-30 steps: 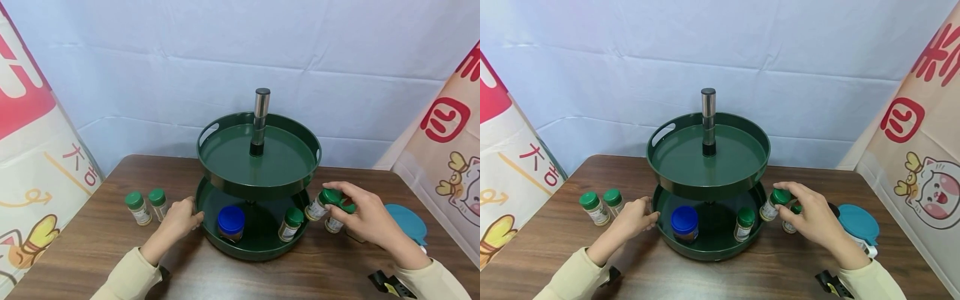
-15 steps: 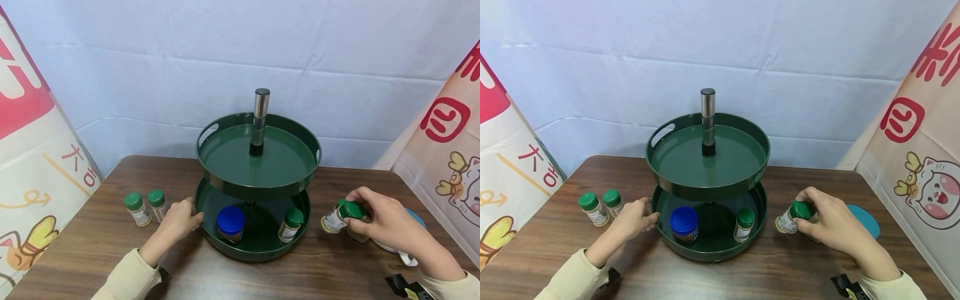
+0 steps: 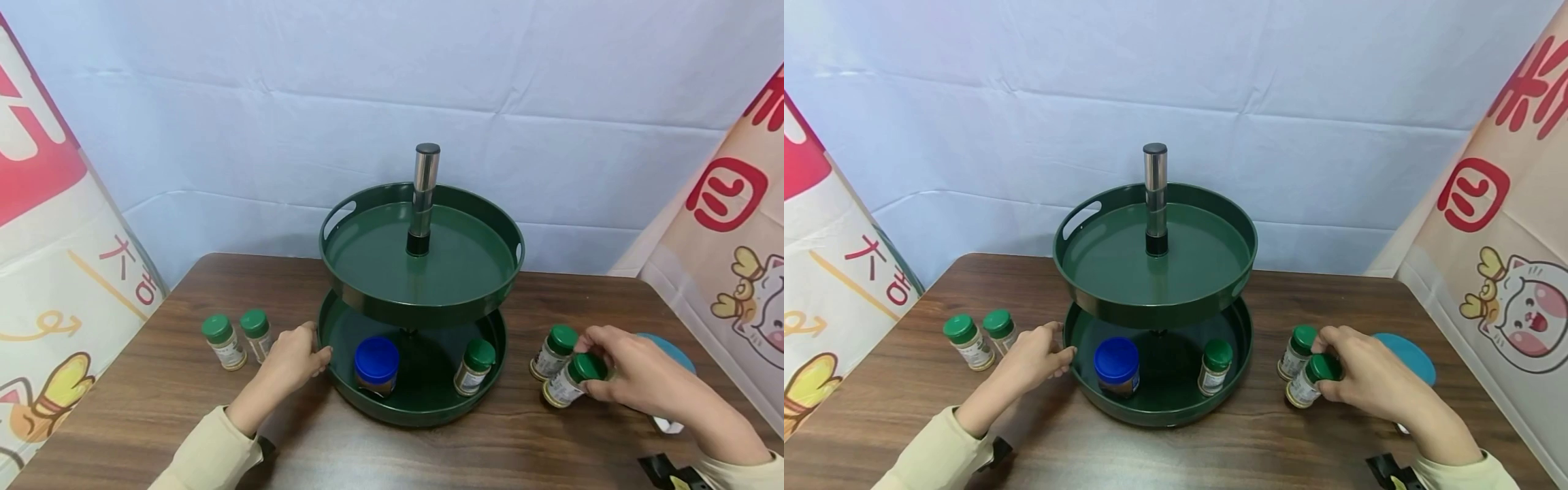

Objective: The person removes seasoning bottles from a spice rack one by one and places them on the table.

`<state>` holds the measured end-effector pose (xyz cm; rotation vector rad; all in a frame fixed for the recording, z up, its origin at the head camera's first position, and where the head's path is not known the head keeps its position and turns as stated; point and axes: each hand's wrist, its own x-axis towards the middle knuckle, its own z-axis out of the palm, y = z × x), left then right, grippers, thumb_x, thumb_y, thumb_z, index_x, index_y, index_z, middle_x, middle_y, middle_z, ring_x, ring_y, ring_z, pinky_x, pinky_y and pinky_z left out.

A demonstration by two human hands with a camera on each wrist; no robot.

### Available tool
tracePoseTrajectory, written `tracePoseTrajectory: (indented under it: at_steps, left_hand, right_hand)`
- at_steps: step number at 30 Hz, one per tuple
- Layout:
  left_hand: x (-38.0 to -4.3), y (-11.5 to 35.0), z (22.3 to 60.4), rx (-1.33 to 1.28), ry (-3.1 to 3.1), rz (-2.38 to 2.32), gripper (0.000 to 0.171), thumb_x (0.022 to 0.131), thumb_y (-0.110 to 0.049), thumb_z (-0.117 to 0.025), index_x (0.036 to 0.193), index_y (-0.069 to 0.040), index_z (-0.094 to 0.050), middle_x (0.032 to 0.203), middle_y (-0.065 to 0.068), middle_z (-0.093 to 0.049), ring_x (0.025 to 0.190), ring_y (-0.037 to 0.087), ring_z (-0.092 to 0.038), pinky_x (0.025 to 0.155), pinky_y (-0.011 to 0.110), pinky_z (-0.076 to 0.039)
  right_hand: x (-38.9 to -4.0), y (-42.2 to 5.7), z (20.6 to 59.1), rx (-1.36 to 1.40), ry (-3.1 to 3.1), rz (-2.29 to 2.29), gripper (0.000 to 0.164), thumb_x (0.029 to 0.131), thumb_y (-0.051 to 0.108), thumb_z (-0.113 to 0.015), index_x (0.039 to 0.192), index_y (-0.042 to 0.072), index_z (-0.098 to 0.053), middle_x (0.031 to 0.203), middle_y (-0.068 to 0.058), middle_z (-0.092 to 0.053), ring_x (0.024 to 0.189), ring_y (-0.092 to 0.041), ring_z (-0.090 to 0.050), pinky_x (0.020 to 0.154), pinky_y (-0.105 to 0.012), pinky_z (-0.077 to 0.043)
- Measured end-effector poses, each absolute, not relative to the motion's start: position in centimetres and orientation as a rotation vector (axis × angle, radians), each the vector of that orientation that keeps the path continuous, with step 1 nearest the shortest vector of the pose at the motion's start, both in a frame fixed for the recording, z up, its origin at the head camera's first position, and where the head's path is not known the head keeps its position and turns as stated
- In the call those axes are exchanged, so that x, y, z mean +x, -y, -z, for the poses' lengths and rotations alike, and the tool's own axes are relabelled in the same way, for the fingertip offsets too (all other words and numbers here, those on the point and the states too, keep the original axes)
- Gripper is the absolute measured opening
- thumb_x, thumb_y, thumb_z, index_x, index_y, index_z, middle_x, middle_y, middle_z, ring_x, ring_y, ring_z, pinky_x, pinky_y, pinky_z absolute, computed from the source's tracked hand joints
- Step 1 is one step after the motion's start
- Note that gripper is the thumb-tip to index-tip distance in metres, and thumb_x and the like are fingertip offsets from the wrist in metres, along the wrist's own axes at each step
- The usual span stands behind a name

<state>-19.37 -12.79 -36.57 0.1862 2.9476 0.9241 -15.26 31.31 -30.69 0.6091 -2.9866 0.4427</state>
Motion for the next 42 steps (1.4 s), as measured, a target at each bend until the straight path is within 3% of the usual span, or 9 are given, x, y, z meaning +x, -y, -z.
tracePoseTrajectory:
  at_steps: [8, 15, 19, 25, 42]
  left_hand:
    - [-19.4, 12.8, 36.5, 0.179, -2.936, -0.929, 0.038, 0.086, -0.016, -0.063, 0.114, 0.007, -0.052, 0.052, -0.002, -0.054, 0.048, 0.011, -0.052, 0.05, 0.03, -0.042]
    - [-19.4, 12.8, 36.6, 0.173, -2.943, -0.927, 0.034, 0.085, -0.016, -0.063, 0.11, 0.006, -0.054, 0.052, -0.003, -0.053, 0.048, 0.011, -0.052, 0.05, 0.03, -0.042]
    - [-19.4, 12.8, 36.6, 0.172, -2.935, -0.933, 0.041, 0.086, -0.016, -0.063, 0.117, 0.008, -0.051, 0.052, -0.002, -0.054, 0.048, 0.011, -0.052, 0.051, 0.03, -0.042]
    - [-19.4, 12.8, 36.6, 0.174, -2.939, -0.938, 0.038, 0.085, -0.016, -0.063, 0.113, 0.007, -0.052, 0.052, -0.003, -0.053, 0.048, 0.011, -0.052, 0.052, 0.03, -0.042]
    - [-19.4, 12.9, 36.7, 0.171, -2.92, -0.95, 0.049, 0.086, -0.016, -0.063, 0.124, 0.01, -0.046, 0.053, -0.001, -0.055, 0.048, 0.011, -0.053, 0.052, 0.031, -0.044]
  right_hand:
    - [-15.6, -32.4, 31.5, 0.633, 3.074, -0.414, 0.038, 0.064, 0.013, -0.083, 0.094, 0.009, -0.06, 0.077, 0.005, -0.048, 0.063, -0.009, -0.041, 0.052, -0.026, -0.036]
    - [-15.6, -32.6, 31.8, 0.67, 3.041, -0.328, 0.039, 0.063, 0.01, -0.083, 0.095, 0.009, -0.061, 0.086, 0.004, -0.053, 0.068, -0.007, -0.044, 0.055, -0.028, -0.04]
    - [-15.6, -32.6, 31.9, 0.667, 3.035, -0.309, 0.039, 0.063, 0.009, -0.083, 0.096, 0.01, -0.062, 0.087, 0.003, -0.054, 0.069, -0.009, -0.045, 0.056, -0.03, -0.04]
    - [-15.6, -32.4, 31.8, 0.637, 3.049, -0.295, 0.038, 0.063, 0.008, -0.083, 0.096, 0.008, -0.062, 0.086, 0.002, -0.054, 0.069, -0.012, -0.047, 0.056, -0.033, -0.041]
    - [-15.2, -32.6, 30.7, 0.65, 3.068, -0.271, 0.04, 0.067, 0.019, -0.082, 0.103, 0.015, -0.063, 0.092, 0.002, -0.058, 0.074, -0.014, -0.058, 0.057, -0.032, -0.045]
